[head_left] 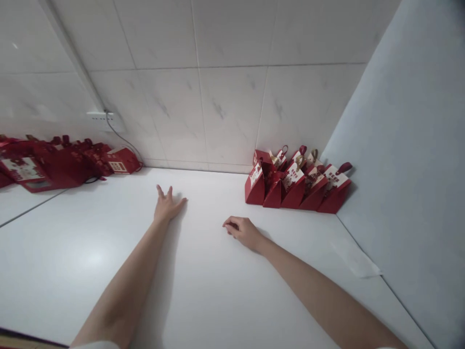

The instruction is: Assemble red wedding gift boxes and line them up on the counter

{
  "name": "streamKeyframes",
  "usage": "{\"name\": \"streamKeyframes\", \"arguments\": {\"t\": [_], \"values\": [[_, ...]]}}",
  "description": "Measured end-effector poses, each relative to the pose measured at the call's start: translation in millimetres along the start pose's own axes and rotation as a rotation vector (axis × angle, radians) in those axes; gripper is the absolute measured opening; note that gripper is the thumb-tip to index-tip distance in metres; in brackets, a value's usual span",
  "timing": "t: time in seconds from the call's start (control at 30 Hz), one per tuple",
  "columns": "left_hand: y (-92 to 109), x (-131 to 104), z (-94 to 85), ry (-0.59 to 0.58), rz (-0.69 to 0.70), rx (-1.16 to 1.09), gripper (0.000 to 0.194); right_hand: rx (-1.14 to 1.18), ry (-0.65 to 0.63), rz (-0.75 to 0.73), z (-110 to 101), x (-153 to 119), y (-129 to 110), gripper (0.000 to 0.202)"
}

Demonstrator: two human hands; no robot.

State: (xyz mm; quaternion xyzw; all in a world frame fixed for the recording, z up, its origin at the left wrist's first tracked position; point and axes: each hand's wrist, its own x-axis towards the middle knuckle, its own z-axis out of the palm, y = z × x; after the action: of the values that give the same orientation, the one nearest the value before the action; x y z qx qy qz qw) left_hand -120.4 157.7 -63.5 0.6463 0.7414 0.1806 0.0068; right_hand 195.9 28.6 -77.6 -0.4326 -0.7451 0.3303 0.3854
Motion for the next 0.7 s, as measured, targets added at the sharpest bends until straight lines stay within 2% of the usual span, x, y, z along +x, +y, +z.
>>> {"name": "streamKeyframes", "arguments": {"t": [0.07, 0.13, 0.2, 0.27, 0.33, 0.37, 0.4, 0.47, 0.53, 0.6, 0.7], "values": [[21.5, -8.3, 7.3, 0.014, 0.153, -0.087, 0.096, -0.062, 0.089, -0.058, 0.1, 1.3, 1.2, 0.017], [41.9, -18.3, 13.0, -0.108, 0.371, -0.106, 0.081, -0.110, 0.194, -0.109, -1.9, 3.8, 4.3, 0.020], [59.3, -29.0, 16.9, -0.224, 0.520, -0.071, 0.067, -0.140, 0.313, -0.145, -8.6, 9.8, 8.1, 0.026], [74.0, -40.4, 19.2, -0.269, 0.587, -0.044, 0.064, -0.180, 0.503, -0.175, -21.5, 21.4, 10.3, 0.037], [86.8, -52.9, 19.7, -0.301, 0.642, -0.037, 0.066, -0.264, 0.816, -0.214, -39.6, 38.3, 9.2, 0.048], [92.5, -59.3, 19.2, -0.314, 0.666, -0.037, 0.067, -0.275, 0.900, -0.191, -49.3, 47.7, 7.4, 0.054], [97.6, -65.5, 18.2, -0.321, 0.685, -0.043, 0.067, -0.267, 0.922, -0.127, -58.8, 57.0, 4.8, 0.059], [105.2, -76.5, 14.9, -0.310, 0.694, -0.099, 0.068, -0.235, 0.840, 0.117, -75.1, 72.4, -2.2, 0.065], [107.9, -83.8, 10.2, -0.262, 0.660, -0.228, 0.068, -0.215, 0.721, 0.217, -86.7, 80.3, -11.0, 0.053], [105.6, -87.5, 3.7, -0.188, 0.593, -0.420, 0.070, -0.209, 0.562, 0.208, -94.3, 79.1, -21.9, 0.039], [96.7, -90.5, -10.9, -0.116, 0.518, -0.713, 0.084, -0.195, 0.266, 0.114, -101.4, 64.9, -43.1, 0.026]]}}
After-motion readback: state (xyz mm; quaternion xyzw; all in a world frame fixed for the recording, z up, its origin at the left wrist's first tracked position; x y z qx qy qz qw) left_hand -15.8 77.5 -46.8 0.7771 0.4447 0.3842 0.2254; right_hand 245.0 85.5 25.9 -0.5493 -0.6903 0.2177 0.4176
